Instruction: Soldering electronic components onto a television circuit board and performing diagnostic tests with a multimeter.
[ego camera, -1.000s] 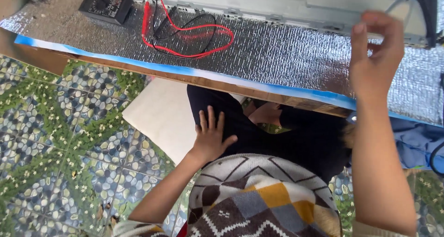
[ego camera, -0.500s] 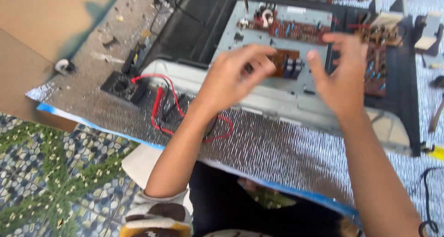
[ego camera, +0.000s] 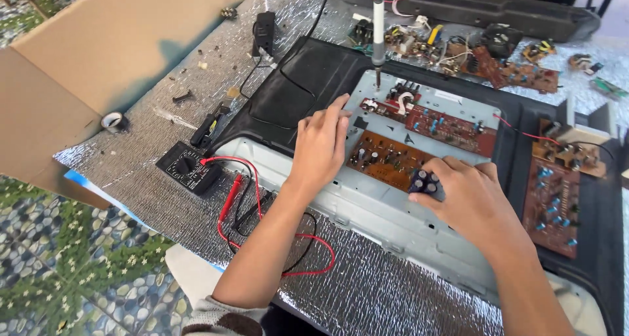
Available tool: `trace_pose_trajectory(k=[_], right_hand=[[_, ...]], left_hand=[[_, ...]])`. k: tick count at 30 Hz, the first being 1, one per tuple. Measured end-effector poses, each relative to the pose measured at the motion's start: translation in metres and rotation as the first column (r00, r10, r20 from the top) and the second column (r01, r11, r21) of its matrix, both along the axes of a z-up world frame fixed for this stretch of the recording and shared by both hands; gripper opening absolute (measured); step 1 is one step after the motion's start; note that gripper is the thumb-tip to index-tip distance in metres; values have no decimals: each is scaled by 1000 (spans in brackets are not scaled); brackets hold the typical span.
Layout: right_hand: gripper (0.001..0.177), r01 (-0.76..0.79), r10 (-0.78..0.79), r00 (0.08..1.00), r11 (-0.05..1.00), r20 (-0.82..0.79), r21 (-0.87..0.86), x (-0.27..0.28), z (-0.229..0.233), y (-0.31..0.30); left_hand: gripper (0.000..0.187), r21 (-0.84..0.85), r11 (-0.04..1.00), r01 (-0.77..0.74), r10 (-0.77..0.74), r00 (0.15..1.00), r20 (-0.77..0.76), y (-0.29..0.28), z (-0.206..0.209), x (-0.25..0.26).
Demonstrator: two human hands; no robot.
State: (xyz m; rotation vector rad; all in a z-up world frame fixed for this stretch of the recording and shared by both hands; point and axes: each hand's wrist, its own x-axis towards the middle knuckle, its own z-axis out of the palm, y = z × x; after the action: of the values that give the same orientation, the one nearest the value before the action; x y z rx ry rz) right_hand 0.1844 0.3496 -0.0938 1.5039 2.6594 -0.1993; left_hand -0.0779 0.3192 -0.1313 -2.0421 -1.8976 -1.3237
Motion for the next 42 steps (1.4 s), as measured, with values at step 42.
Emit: trace_pose_trajectory(k=[42], right_hand=[[11, 67, 77, 324, 992, -943, 104, -57, 40, 46]], left_hand=[[108, -219, 902, 371, -371, 928, 46, -2, -24, -7]])
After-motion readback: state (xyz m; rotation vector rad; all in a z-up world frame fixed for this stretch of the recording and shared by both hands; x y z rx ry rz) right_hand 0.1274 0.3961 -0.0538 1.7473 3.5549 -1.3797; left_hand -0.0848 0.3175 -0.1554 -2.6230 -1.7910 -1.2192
